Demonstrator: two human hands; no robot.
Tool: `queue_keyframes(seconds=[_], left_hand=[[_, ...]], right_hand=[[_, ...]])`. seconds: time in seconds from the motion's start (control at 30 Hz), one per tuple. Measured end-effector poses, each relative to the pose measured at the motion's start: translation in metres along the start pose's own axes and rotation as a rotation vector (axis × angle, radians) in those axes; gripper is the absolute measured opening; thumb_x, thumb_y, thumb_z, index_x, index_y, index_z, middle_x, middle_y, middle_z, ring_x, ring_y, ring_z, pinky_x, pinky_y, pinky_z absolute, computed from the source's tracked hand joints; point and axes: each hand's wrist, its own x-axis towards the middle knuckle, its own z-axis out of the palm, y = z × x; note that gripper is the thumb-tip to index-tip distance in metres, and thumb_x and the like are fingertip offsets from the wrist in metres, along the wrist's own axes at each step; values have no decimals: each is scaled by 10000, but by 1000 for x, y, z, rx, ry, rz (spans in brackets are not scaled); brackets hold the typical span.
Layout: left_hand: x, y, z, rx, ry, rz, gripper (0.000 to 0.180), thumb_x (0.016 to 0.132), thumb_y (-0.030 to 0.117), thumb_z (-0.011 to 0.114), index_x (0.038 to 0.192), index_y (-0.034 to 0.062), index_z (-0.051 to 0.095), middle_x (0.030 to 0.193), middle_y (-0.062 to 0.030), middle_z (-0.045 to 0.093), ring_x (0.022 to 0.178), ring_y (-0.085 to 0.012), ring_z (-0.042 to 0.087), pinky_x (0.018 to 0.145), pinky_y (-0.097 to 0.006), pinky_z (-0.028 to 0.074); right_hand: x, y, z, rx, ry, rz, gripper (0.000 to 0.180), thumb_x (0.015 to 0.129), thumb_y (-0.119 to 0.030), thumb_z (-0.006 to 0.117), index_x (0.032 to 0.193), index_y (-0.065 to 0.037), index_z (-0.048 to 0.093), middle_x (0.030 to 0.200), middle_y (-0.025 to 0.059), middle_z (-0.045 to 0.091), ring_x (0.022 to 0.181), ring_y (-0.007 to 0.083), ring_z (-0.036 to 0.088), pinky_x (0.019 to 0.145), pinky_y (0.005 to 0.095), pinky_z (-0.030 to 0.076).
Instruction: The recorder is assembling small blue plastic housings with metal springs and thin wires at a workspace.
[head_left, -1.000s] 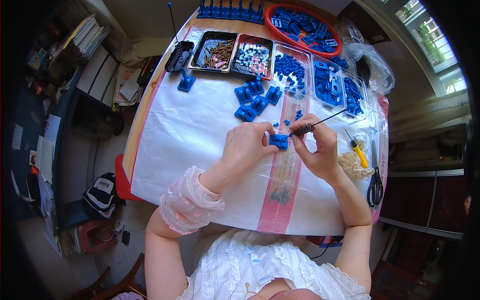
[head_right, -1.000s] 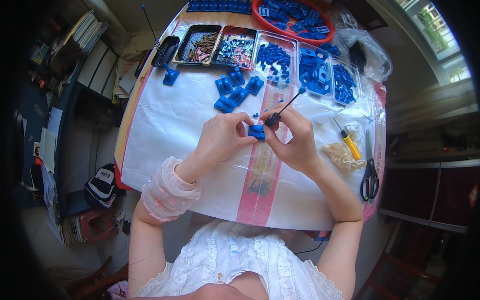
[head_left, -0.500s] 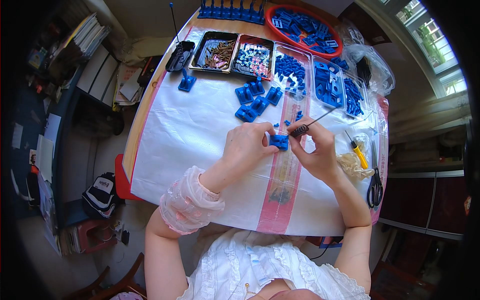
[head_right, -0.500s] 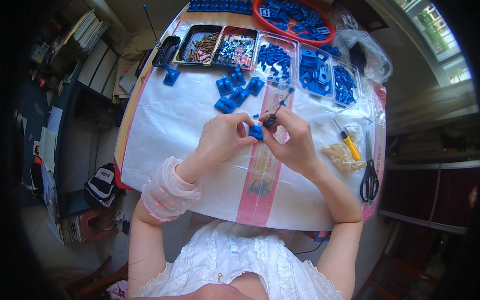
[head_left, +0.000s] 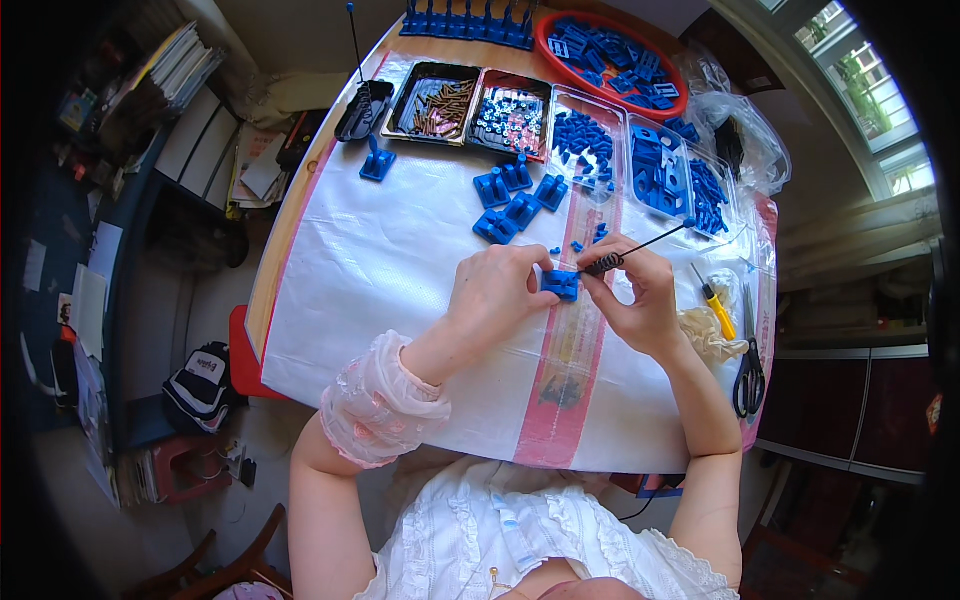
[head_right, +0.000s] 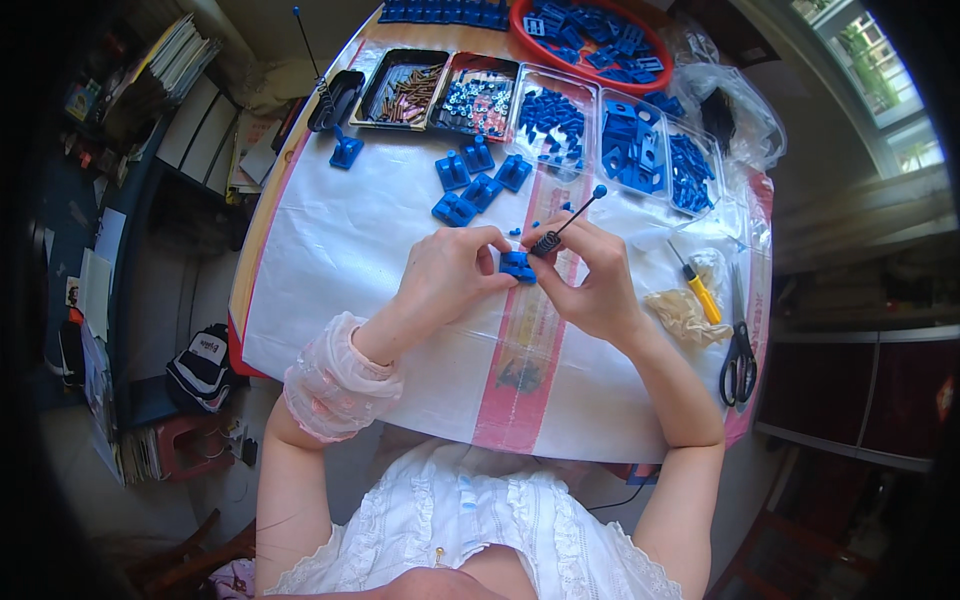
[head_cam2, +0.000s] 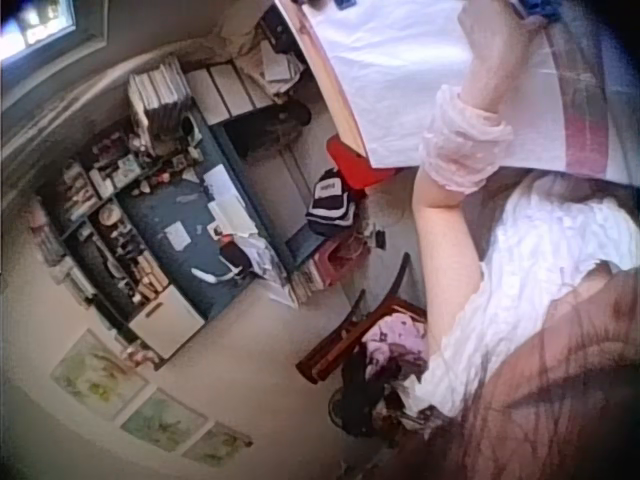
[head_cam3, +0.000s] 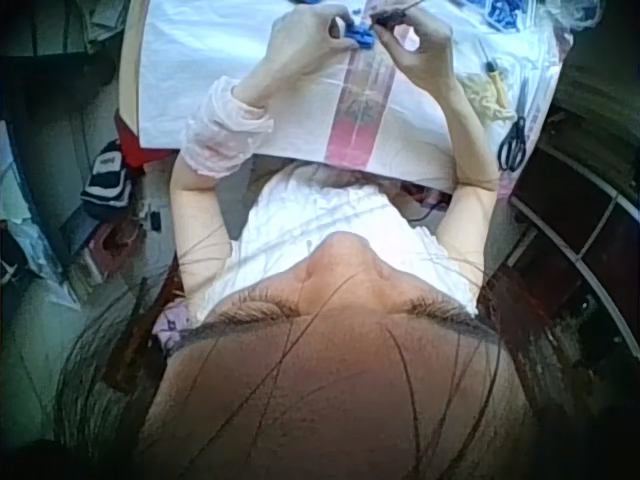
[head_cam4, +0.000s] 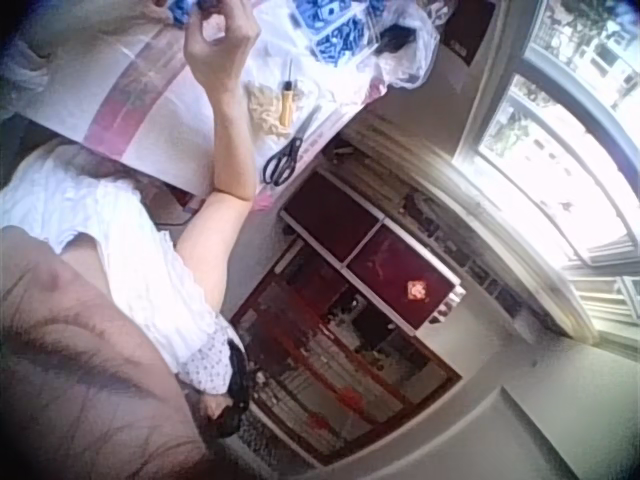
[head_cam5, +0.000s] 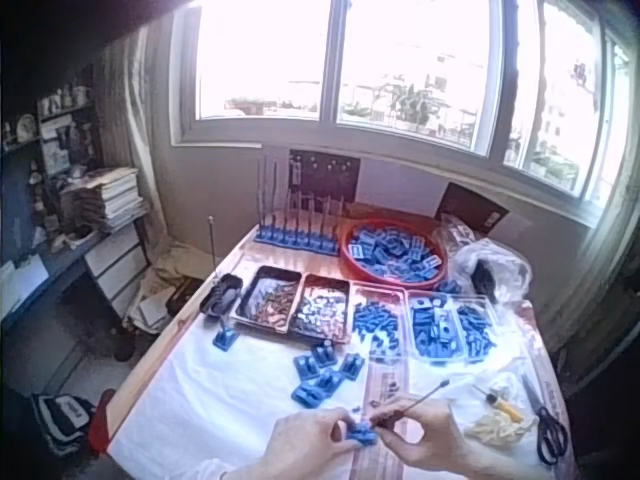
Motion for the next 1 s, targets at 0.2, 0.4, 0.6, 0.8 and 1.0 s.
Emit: queue_keyframes(seconds=[0.2, 0.4, 0.6, 0.8, 1.0], left_hand=[[0, 0, 1, 0, 5, 3, 286, 733, 245, 853, 961, 112, 744, 707, -48, 711, 659, -218, 699, 624, -352, 533], [-1, 0, 1, 1, 4, 4, 284, 742, 260, 848, 963, 113, 747, 702, -44, 709, 649, -215, 694, 621, -350, 526], [0, 0, 0, 9, 4, 1, 278, 743, 263, 847, 959, 115, 751, 702, -42, 709, 647, -212, 694, 620, -353, 528], [0, -2, 0, 9, -9, 3, 285, 736, 261, 852, 963, 118, 755, 706, -44, 710, 645, -218, 694, 618, -360, 530], [-1, -2, 1, 0, 6, 16, 284, 735, 256, 851, 964, 118, 754, 702, -43, 706, 644, -221, 691, 615, -364, 527]], right_hand=[[0, 1, -1, 15, -12, 10, 205, 772, 93, 709, 962, 15, 701, 945, 125, 712, 815, 218, 703, 719, 301, 539], [-3, 1, 0, 73, -10, 63, 218, 779, 130, 689, 971, 28, 701, 953, 110, 704, 864, 186, 664, 757, 279, 514], [-3, 3, 1, 61, 8, 60, 202, 774, 110, 705, 958, 26, 702, 939, 114, 716, 847, 190, 687, 755, 287, 527], [-2, 8, 0, 90, 13, 48, 188, 762, 98, 717, 931, 17, 700, 922, 111, 726, 833, 201, 705, 740, 297, 534], [-3, 8, 1, 85, 19, 47, 186, 760, 99, 718, 926, 18, 701, 919, 107, 726, 839, 204, 705, 745, 298, 532]])
